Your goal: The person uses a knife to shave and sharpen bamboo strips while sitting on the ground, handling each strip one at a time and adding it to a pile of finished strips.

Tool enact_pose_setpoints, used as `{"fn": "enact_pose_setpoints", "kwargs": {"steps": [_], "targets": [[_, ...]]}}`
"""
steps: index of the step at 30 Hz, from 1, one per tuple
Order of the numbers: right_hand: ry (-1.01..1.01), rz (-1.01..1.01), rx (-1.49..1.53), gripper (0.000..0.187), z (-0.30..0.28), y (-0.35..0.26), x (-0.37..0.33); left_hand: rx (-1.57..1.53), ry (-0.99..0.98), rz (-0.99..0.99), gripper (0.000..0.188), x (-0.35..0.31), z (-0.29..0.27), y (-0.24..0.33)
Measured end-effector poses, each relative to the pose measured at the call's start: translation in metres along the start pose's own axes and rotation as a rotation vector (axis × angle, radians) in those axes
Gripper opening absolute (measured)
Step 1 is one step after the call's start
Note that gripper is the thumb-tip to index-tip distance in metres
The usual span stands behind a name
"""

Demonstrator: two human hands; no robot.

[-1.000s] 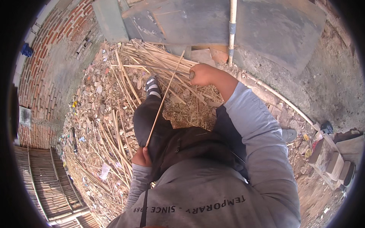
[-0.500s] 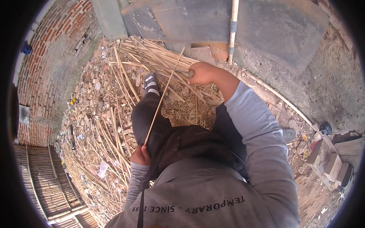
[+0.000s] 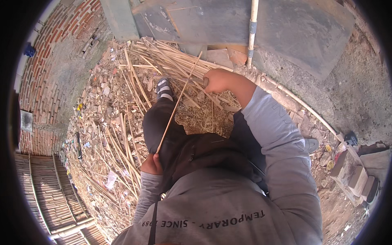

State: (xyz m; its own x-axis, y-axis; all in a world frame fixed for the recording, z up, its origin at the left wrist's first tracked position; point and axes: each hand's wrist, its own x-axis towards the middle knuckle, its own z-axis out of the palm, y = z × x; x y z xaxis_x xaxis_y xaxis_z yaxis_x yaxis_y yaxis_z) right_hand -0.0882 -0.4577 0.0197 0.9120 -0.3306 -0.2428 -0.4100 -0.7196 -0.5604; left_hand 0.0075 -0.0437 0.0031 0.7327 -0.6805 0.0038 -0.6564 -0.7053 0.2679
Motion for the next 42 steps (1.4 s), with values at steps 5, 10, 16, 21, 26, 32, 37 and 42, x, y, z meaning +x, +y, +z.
{"fn": "enact_pose_setpoints", "kwargs": {"steps": [5,10,16,21,26,32,37,42], "targets": [[-0.067,-0.091,-0.238,0.032,0.009,-0.047,-0.023,0.005,-0.058,-0.028,0.035,0.001,-0.01,0.009],[-0.098,-0.045,-0.167,0.034,0.001,-0.017,-0.012,-0.015,-0.061,-0.012,0.036,0.004,-0.01,0.013],[0.048,-0.058,-0.14,0.035,0.011,-0.015,-0.006,0.011,-0.014,-0.019,0.035,0.0,-0.004,0.01],[-0.1,-0.069,-0.197,0.036,0.004,-0.032,-0.017,-0.018,-0.005,0.008,0.034,0.0,-0.008,0.014],[0.014,0.037,-0.045,0.027,0.006,0.004,0.003,-0.005,0.008,0.021,0.033,0.0,-0.009,0.015],[-0.004,-0.1,-0.177,0.037,0.012,-0.025,-0.01,-0.018,0.013,-0.003,0.034,-0.002,-0.01,0.016],[0.012,-0.03,0.047,0.039,0.006,0.004,0.003,-0.061,0.063,0.019,0.034,-0.002,-0.005,0.016],[0.126,-0.086,-0.074,0.034,0.008,-0.006,-0.001,-0.061,0.071,0.019,0.036,-0.003,-0.005,0.012]]}}
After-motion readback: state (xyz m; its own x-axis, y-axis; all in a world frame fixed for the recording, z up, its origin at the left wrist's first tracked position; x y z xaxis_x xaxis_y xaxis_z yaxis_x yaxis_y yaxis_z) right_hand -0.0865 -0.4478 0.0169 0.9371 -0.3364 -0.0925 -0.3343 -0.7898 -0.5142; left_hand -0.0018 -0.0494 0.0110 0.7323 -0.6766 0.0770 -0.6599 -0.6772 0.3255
